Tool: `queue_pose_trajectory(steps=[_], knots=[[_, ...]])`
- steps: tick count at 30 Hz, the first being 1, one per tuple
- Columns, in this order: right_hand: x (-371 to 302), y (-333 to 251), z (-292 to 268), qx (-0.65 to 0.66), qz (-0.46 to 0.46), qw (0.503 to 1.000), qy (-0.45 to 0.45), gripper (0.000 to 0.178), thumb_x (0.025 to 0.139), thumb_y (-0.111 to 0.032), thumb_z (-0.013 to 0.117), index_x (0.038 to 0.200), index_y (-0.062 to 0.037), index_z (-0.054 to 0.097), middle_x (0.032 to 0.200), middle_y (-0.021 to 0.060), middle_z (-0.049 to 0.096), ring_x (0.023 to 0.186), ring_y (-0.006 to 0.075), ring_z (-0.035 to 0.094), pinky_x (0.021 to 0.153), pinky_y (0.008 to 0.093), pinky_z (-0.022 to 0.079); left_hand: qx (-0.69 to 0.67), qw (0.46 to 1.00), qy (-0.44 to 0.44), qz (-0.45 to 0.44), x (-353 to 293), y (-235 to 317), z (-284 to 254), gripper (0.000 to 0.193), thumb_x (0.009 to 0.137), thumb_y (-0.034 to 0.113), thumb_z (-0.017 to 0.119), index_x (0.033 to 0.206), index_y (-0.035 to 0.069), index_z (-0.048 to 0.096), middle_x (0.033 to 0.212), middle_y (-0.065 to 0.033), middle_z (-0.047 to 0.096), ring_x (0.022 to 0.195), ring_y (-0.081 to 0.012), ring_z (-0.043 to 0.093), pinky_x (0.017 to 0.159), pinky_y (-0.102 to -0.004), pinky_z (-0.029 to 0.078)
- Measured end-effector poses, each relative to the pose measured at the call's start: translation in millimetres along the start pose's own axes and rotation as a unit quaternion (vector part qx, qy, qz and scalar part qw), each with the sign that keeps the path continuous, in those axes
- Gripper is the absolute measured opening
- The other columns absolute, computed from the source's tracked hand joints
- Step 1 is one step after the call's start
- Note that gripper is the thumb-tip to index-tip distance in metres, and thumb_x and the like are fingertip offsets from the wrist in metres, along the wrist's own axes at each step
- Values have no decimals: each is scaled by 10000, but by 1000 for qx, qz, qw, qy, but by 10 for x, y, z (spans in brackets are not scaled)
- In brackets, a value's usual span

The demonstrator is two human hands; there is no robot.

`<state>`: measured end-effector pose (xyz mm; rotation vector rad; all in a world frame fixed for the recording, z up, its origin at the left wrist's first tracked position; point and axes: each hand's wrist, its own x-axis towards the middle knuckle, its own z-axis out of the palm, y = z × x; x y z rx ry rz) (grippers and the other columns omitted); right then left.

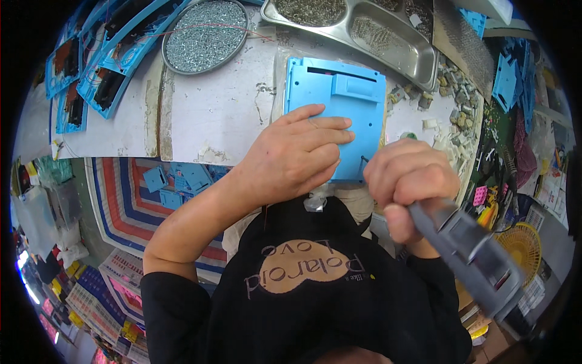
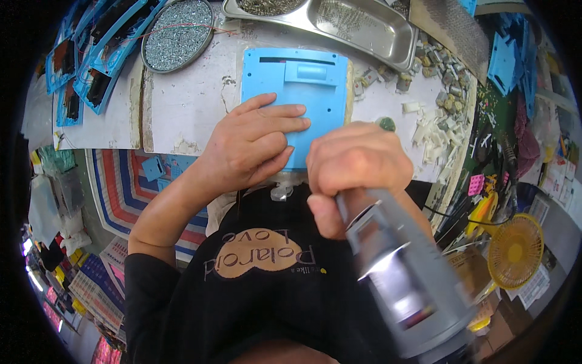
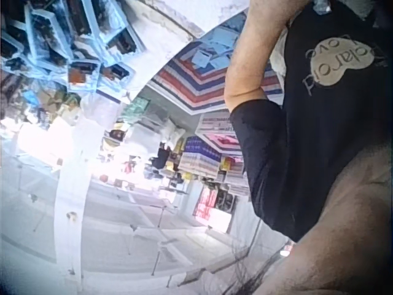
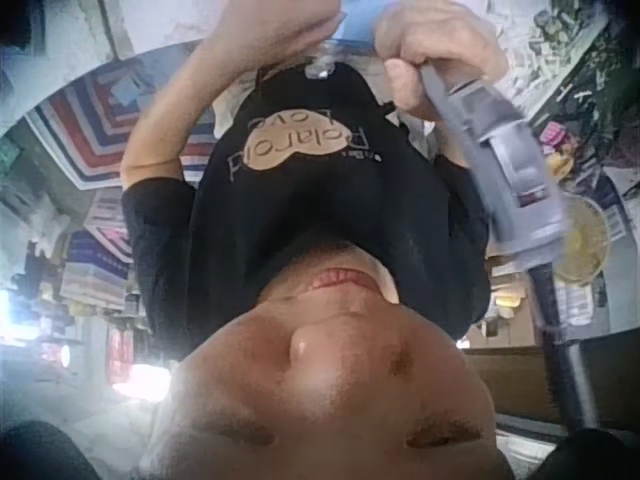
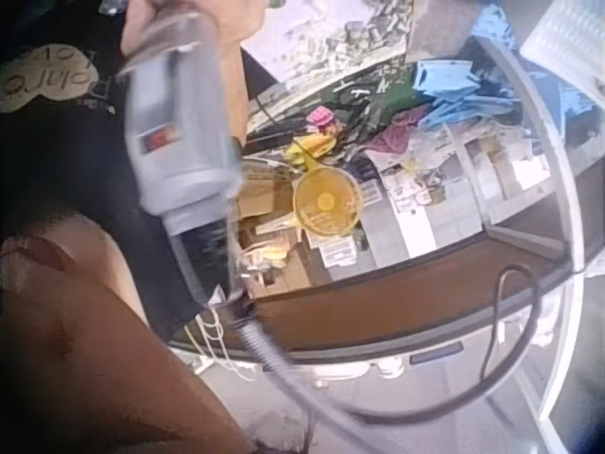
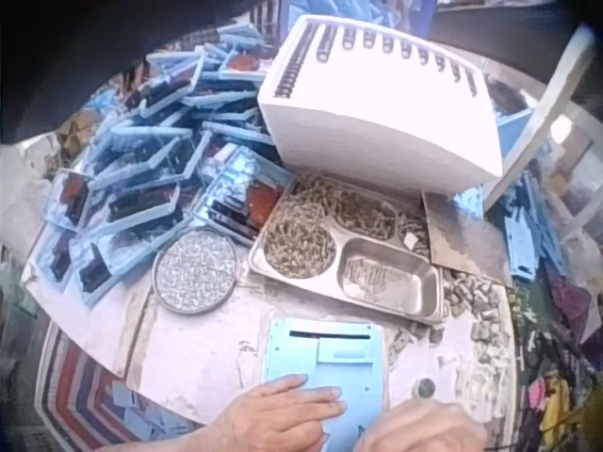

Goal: Assembling and soldering electronic components into a blue plastic housing.

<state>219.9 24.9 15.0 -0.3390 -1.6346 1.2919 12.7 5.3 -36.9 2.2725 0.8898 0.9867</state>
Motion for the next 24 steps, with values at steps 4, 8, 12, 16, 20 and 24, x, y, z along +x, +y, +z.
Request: queue_pose_trajectory(steps=[4,8,12,16,20,24], knots=[[170,-50,-206,94,48,994,-12,234,829,-82,727,759,-59,505,585,66,559,447,230,532,458,343,460,5,1000,4,12,19,-61,-17,125,837,47,737,810,49,615,1189,-71,733,1196,-250,679,1058,-501,496],[295,37,-345,12,17,1000,-10,242,844,-84,710,766,-49,484,589,65,536,466,235,536,485,354,474,-5,1000,0,-3,2,-11,-8,118,839,51,736,810,52,622,1188,-69,733,1201,-246,677,1058,-496,495],[311,159,-336,-19,8,999,-42,221,833,-46,705,834,-48,484,586,66,535,468,223,538,473,325,465,-13,1000,-8,-8,23,-36,-29,137,837,54,739,786,57,612,1195,-70,730,1205,-243,675,1052,-491,497],[487,171,-502,50,3,995,-88,208,862,-69,685,878,-54,478,580,51,533,475,199,519,506,327,475,-11,1000,-8,-13,5,-61,-33,188,837,54,739,746,68,575,1209,-80,723,1207,-243,674,1045,-480,500],[697,264,-734,82,-12,996,20,208,893,-115,663,888,-63,462,593,46,526,495,165,490,550,334,474,-21,1000,-4,-17,17,-8,-24,231,837,51,737,722,77,538,1214,-80,721,1213,-240,671,1045,-466,499],[758,461,-779,53,12,999,-4,203,899,-112,644,922,-60,449,598,60,506,503,155,472,545,322,450,-24,1000,-7,-16,28,-52,-15,246,832,52,742,718,80,526,1231,-82,716,1219,-237,669,1047,-454,497]])
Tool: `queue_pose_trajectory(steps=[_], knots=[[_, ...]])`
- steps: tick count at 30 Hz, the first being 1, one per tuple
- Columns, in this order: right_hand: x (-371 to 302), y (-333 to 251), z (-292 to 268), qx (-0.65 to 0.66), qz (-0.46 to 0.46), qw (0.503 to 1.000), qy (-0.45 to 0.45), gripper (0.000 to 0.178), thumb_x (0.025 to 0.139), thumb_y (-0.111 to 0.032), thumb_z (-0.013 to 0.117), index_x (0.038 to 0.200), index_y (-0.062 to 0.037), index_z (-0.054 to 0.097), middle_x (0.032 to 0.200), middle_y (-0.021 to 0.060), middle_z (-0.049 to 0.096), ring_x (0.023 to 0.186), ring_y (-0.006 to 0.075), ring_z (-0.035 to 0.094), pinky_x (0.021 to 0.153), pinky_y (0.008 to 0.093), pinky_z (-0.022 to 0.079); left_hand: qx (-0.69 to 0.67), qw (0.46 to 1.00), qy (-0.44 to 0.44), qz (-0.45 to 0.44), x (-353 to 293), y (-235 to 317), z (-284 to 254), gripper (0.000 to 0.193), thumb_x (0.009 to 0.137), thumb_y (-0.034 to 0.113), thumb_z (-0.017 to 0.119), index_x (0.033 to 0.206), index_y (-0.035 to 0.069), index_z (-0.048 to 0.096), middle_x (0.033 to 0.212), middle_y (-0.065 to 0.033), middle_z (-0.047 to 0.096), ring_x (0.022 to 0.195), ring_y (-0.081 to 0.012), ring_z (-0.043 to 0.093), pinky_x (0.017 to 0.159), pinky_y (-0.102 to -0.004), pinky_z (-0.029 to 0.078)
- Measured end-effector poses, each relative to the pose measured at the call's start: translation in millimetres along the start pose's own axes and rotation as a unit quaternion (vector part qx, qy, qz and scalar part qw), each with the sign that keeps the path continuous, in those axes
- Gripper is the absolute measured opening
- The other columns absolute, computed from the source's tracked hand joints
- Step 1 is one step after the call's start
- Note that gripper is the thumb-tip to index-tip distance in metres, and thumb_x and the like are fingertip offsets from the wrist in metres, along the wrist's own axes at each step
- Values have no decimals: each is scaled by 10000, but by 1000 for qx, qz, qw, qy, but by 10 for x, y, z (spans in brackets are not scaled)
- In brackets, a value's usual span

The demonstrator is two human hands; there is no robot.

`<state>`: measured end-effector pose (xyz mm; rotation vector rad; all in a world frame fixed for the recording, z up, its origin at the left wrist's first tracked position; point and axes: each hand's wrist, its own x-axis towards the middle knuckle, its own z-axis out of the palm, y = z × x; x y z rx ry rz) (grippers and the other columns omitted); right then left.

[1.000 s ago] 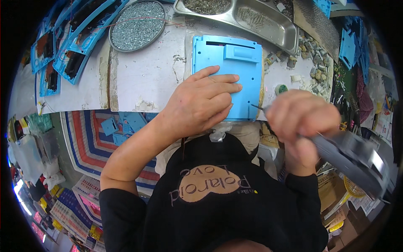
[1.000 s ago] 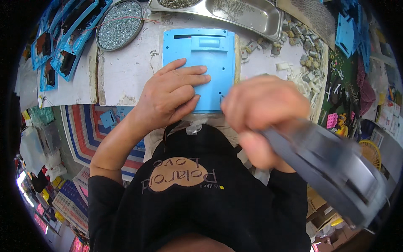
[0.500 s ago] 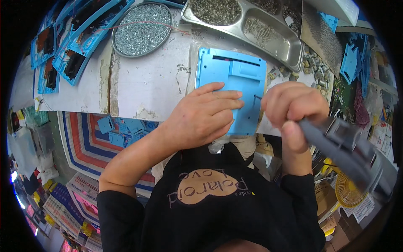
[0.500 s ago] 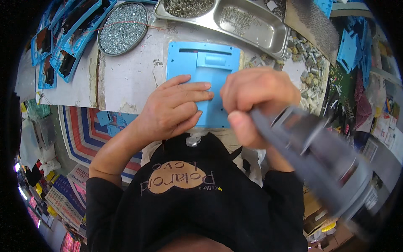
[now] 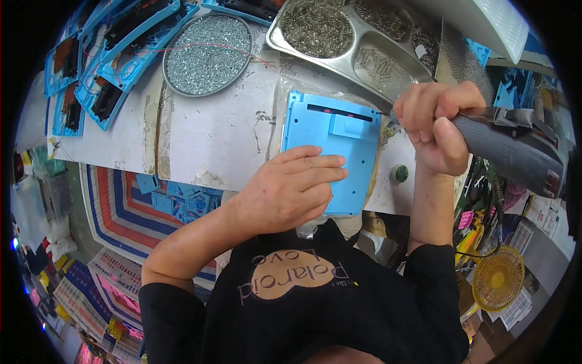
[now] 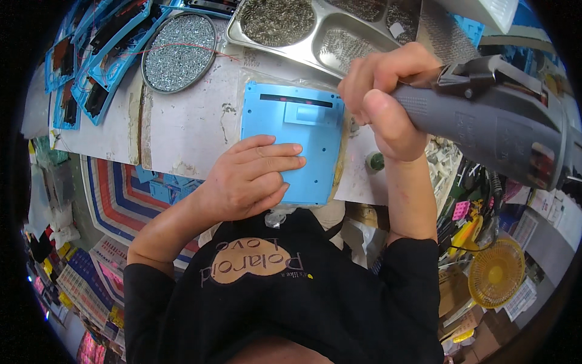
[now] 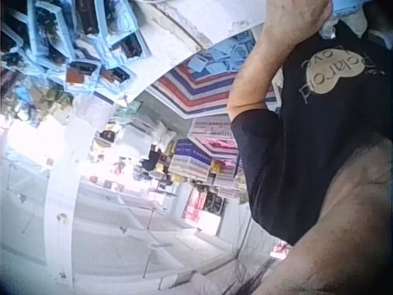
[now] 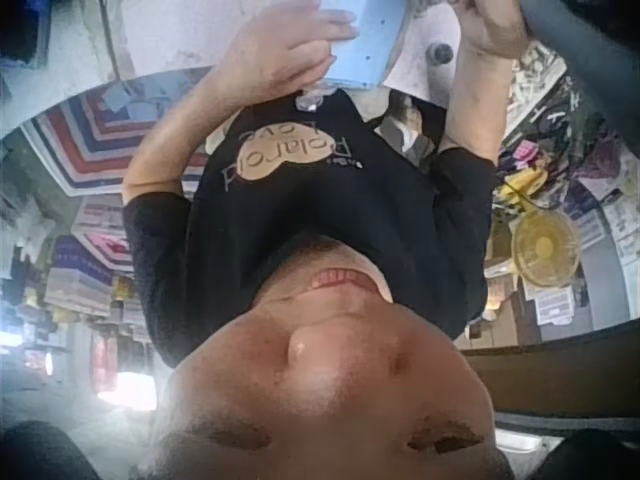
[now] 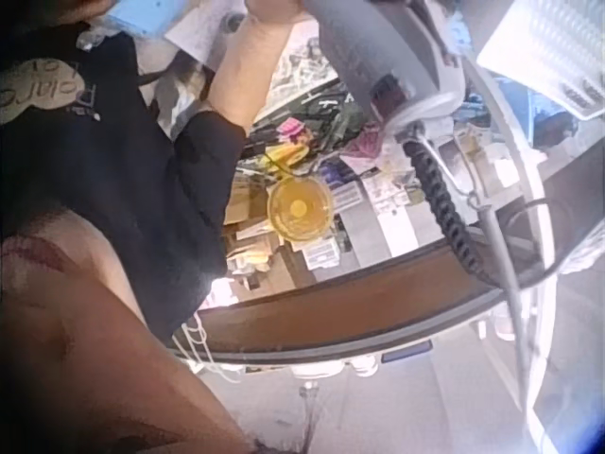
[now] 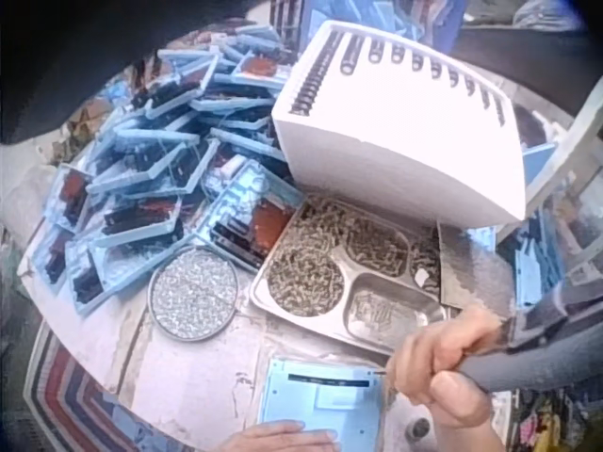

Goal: Assembling and soldering electronic components into a blue plastic housing.

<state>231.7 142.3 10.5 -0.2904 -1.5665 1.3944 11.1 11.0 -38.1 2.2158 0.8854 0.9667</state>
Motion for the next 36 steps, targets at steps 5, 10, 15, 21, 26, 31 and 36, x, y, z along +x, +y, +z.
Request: queue_pose_trajectory(steps=[5,10,15,21,26,31,36], knots=[[82,-147,-9,18,-14,999,-22,192,929,-135,621,914,-69,442,609,58,511,515,144,468,544,319,443,1,1000,8,-12,-49,14,13,242,830,50,743,730,83,525,1244,-79,713,1222,-233,667,1044,-443,499],[9,-15,147,-15,54,998,4,186,907,-131,607,891,-86,427,619,23,484,526,132,444,545,324,410,-3,1000,6,-11,-31,36,16,230,830,45,738,736,83,531,1231,-70,721,1222,-231,666,1042,-433,499],[107,75,75,-39,79,994,-58,225,902,-163,652,912,-74,446,581,14,484,491,118,438,531,319,407,2,1000,2,-4,1,12,-6,198,829,56,741,778,77,551,1223,-71,721,1221,-233,664,1039,-434,500],[292,-65,-30,17,53,992,-114,303,904,-248,655,1133,-75,558,585,-41,498,479,88,444,512,292,407,-7,1000,10,-7,-32,8,10,169,821,48,751,844,72,585,1207,-82,722,1209,-237,670,1032,-443,504],[152,-530,147,114,23,987,-113,272,905,-229,700,1140,-156,585,615,-80,570,488,49,516,489,204,415,-62,995,57,-49,-23,59,22,174,817,20,764,949,82,668,1164,-83,741,1164,-242,696,1054,-468,487],[-23,-507,504,172,22,979,-106,240,922,-191,768,1074,-153,586,655,-40,637,517,55,574,456,201,432,-92,980,117,-128,12,203,-59,212,823,-2,766,993,109,707,1073,-58,771,1094,-225,726,1127,-502,404],[43,-406,640,181,24,976,-117,255,937,-209,757,1093,-136,568,665,-31,634,531,61,583,457,202,435,-74,981,137,-117,-65,157,-143,201,815,11,779,976,107,708,1008,-48,775,1010,-213,745,1150,-537,353]])
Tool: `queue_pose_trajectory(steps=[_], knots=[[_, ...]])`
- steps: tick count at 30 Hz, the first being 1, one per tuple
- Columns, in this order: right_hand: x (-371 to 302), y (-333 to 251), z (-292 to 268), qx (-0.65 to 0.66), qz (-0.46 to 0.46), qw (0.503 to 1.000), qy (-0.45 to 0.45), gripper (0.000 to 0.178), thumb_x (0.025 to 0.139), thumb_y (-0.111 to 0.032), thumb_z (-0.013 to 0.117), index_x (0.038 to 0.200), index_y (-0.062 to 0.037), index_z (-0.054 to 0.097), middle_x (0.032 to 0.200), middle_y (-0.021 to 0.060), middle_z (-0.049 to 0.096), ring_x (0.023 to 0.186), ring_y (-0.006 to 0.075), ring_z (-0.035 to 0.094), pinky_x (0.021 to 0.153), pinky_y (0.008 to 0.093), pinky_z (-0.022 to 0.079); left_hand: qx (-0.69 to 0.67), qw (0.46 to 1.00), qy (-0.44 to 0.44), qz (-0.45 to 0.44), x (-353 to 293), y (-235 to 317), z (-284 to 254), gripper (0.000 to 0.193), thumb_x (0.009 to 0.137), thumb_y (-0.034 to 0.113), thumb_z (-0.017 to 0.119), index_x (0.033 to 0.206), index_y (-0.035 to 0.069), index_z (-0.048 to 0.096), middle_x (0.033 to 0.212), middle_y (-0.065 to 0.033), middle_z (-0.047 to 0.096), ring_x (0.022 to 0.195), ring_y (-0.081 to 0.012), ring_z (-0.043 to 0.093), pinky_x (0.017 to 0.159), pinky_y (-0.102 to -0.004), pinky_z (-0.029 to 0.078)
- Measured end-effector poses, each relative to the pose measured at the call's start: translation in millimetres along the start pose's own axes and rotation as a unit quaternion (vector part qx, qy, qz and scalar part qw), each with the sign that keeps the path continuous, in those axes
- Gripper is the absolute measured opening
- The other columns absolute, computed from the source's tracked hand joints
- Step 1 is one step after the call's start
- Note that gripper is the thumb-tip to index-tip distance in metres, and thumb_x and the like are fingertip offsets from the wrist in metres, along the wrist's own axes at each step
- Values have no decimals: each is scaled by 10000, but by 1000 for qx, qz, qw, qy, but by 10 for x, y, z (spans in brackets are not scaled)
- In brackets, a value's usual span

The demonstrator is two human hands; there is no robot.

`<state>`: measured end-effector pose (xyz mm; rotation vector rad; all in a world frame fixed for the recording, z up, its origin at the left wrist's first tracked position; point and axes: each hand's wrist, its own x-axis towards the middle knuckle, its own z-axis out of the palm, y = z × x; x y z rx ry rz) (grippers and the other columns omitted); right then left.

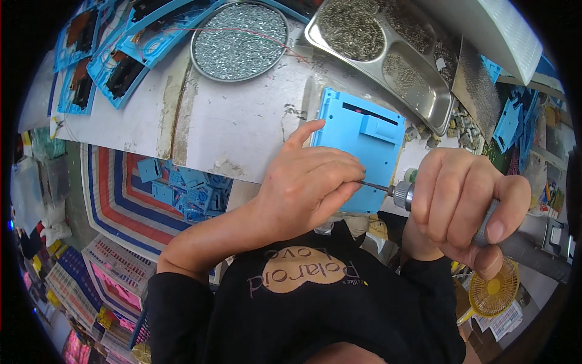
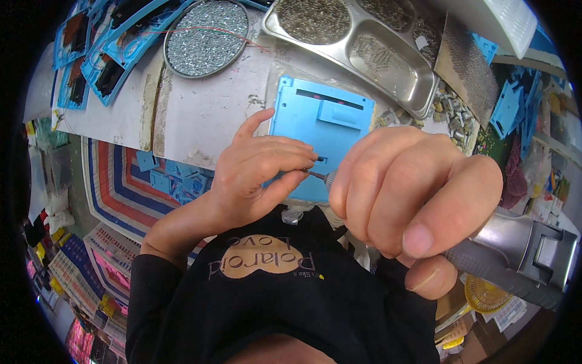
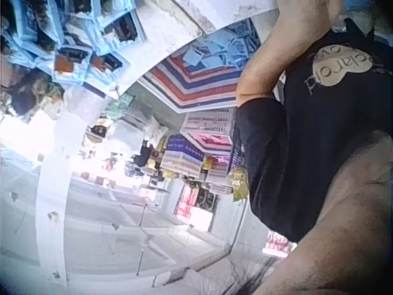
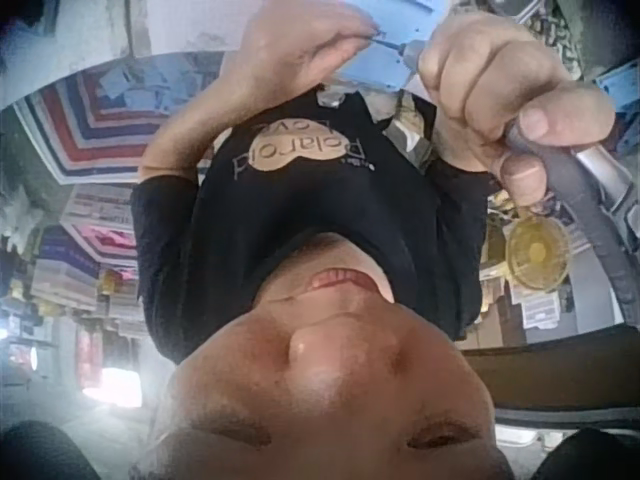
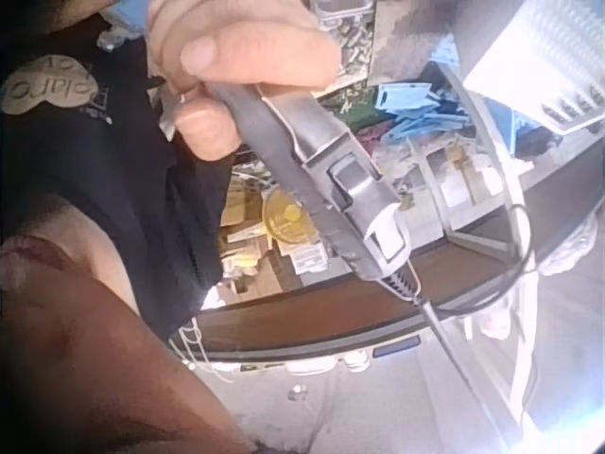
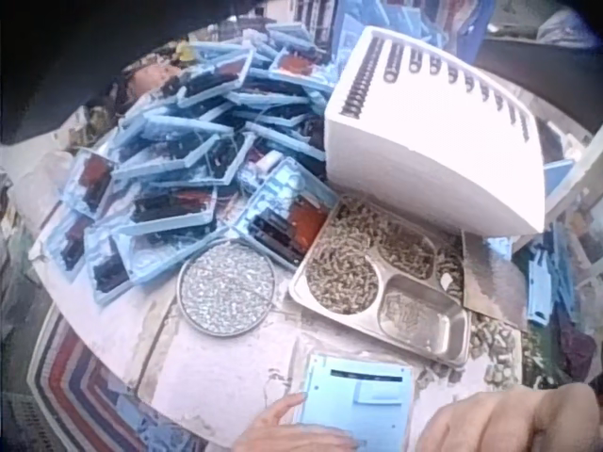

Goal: Assembling and soldering electronic components into a blue plastic housing.

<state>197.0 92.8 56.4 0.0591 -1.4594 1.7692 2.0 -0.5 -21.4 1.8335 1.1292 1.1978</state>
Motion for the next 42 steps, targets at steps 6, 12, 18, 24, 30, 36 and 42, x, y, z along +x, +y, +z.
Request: queue_pose_trajectory(steps=[6,12,18,24,30,36,42], knots=[[146,170,129,-33,-6,999,18,264,940,-218,741,1114,-130,562,667,-33,627,527,67,581,460,212,433,99,994,21,52,9,-41,-192,203,766,38,818,928,73,701,945,-55,759,939,-218,745,1144,-545,362],[315,170,85,-39,10,999,-4,253,938,-224,722,1106,-138,552,657,-40,616,509,71,568,458,222,425,116,987,63,95,50,-142,-278,254,728,42,838,940,60,700,925,-63,746,923,-221,740,1118,-542,399],[362,286,170,-68,18,996,47,236,939,-223,688,1103,-138,542,652,-49,598,490,68,526,481,221,412,122,987,50,88,58,-241,-338,258,742,46,834,968,63,711,977,-72,749,955,-233,730,1083,-523,430],[473,513,-196,-144,-15,987,73,238,972,-217,554,1170,-87,538,656,-21,492,549,122,461,591,327,434,375,912,153,-60,401,-805,-1032,147,810,179,790,944,125,764,1007,-27,691,1035,-254,621,899,-486,445],[479,835,-222,-117,-11,986,119,196,955,-128,615,1051,-36,471,634,52,485,523,137,454,520,323,414,407,904,99,-84,355,-1011,-987,78,838,207,758,868,136,761,930,-33,667,981,-249,604,877,-463,409],[471,853,-147,-249,47,961,107,195,947,-136,619,914,-66,439,605,52,484,516,136,437,507,321,392,412,900,111,-87,357,-1039,-973,114,869,211,730,817,109,730,882,-26,667,939,-249,608,860,-458,403],[518,757,-190,-198,47,976,78,163,932,-117,588,917,-62,435,584,42,477,489,139,436,488,318,394,440,893,68,-69,412,-1086,-998,169,904,252,696,816,109,701,878,-33,671,916,-255,615,844,-455,397]])
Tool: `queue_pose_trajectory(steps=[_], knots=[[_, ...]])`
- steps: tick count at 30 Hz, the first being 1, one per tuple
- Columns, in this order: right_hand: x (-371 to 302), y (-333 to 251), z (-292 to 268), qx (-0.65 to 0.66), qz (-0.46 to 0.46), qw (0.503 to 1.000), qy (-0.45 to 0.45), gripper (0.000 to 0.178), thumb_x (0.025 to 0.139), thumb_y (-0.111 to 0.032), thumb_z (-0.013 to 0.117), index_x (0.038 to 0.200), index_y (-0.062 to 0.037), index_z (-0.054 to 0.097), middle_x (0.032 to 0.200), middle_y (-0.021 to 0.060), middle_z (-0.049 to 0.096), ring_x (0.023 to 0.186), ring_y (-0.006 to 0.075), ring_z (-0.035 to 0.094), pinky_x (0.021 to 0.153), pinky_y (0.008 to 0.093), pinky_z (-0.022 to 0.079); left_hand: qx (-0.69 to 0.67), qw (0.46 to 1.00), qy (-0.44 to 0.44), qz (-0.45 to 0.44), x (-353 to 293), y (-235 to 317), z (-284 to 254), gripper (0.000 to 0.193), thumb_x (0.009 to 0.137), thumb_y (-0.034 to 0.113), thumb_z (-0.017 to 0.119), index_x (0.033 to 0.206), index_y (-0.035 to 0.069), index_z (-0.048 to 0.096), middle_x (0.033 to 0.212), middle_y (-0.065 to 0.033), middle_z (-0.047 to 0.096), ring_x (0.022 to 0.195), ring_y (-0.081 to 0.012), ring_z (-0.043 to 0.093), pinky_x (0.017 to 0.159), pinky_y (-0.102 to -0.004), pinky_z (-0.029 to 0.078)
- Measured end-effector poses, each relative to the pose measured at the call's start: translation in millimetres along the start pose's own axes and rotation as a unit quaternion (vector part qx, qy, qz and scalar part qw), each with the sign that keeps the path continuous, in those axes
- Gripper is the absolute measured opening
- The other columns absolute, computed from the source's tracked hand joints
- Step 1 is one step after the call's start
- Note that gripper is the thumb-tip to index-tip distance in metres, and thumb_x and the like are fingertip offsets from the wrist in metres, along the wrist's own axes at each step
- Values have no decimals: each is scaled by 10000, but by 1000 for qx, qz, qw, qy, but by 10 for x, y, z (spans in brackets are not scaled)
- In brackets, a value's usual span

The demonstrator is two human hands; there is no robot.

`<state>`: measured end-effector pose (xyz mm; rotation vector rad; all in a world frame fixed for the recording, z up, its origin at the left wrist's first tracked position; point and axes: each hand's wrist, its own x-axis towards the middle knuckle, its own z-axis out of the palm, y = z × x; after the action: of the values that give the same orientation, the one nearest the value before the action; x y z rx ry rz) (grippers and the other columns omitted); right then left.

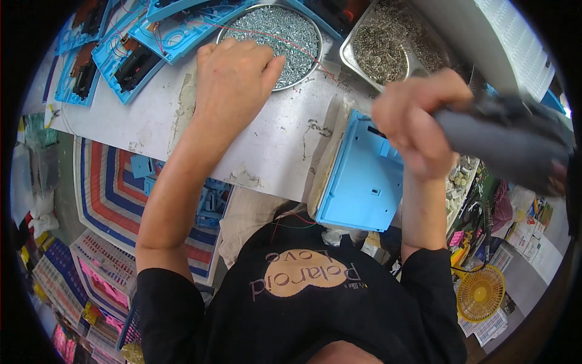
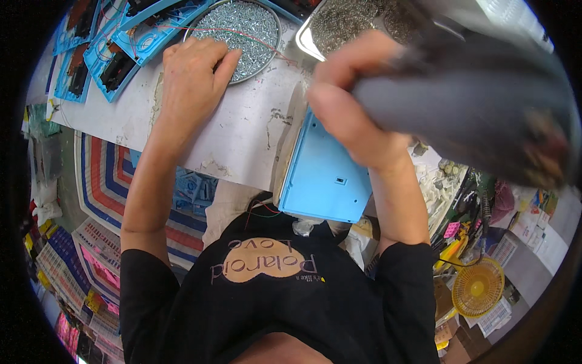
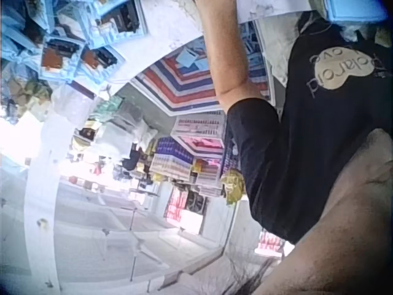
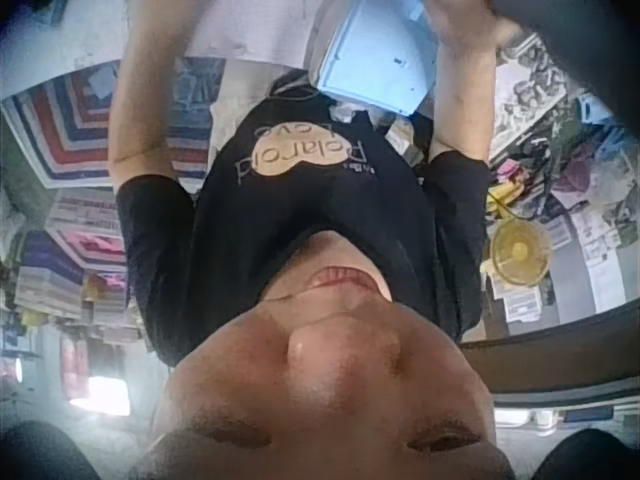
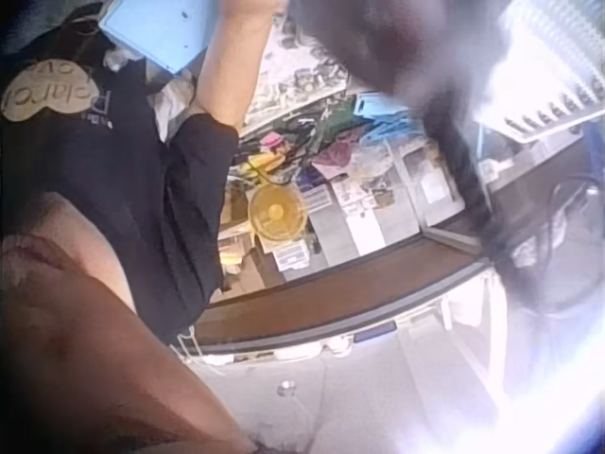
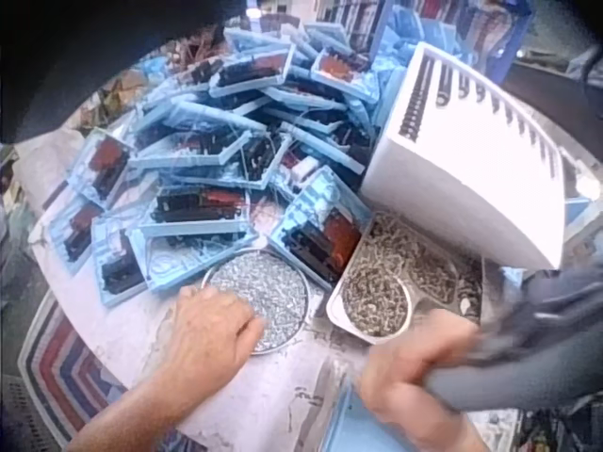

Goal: Assembling and soldering electronic components into a blue plastic housing.

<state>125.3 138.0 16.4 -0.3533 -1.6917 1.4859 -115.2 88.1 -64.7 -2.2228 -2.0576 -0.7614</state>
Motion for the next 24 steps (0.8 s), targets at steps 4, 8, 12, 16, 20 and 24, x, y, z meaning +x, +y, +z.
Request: queue_pose_trajectory(steps=[4,8,12,16,20,24], knots=[[-97,-116,88,69,6,998,4,153,927,-129,579,915,-64,441,574,39,487,492,133,446,497,323,416,-26,1000,0,-14,-45,-6,-41,145,901,250,701,854,113,688,881,-27,674,904,-253,613,856,-459,384],[-210,-57,168,20,23,999,18,178,928,-132,605,905,-65,442,587,50,503,505,129,451,513,320,420,-75,997,29,10,-140,138,-92,104,863,215,737,861,126,685,881,-12,674,884,-241,606,878,-458,376],[-206,-17,138,35,8,999,0,178,943,-165,609,981,-53,476,602,34,509,511,131,468,508,316,413,-199,978,6,58,-339,531,-196,115,824,130,776,914,136,705,907,-14,680,917,-219,623,902,-417,363],[-126,-268,59,66,-67,994,-55,262,967,-229,595,1148,-65,500,628,-17,521,504,110,481,493,301,406,-303,950,13,70,-474,857,-228,165,767,79,805,909,126,734,901,4,710,867,-188,656,898,-398,365],[-161,-370,123,90,-84,990,-68,278,977,-263,601,1174,-95,498,644,-42,530,492,91,487,491,285,417,-324,944,15,59,-499,916,-225,140,757,69,804,866,117,730,866,2,704,842,-192,654,892,-398,365],[-243,-416,233,72,-67,994,-43,260,978,-266,610,1141,-100,495,648,-38,535,491,98,498,496,281,426,-314,947,22,67,-549,905,-242,143,748,82,812,861,115,731,870,-5,705,843,-196,655,890,-397,363]])
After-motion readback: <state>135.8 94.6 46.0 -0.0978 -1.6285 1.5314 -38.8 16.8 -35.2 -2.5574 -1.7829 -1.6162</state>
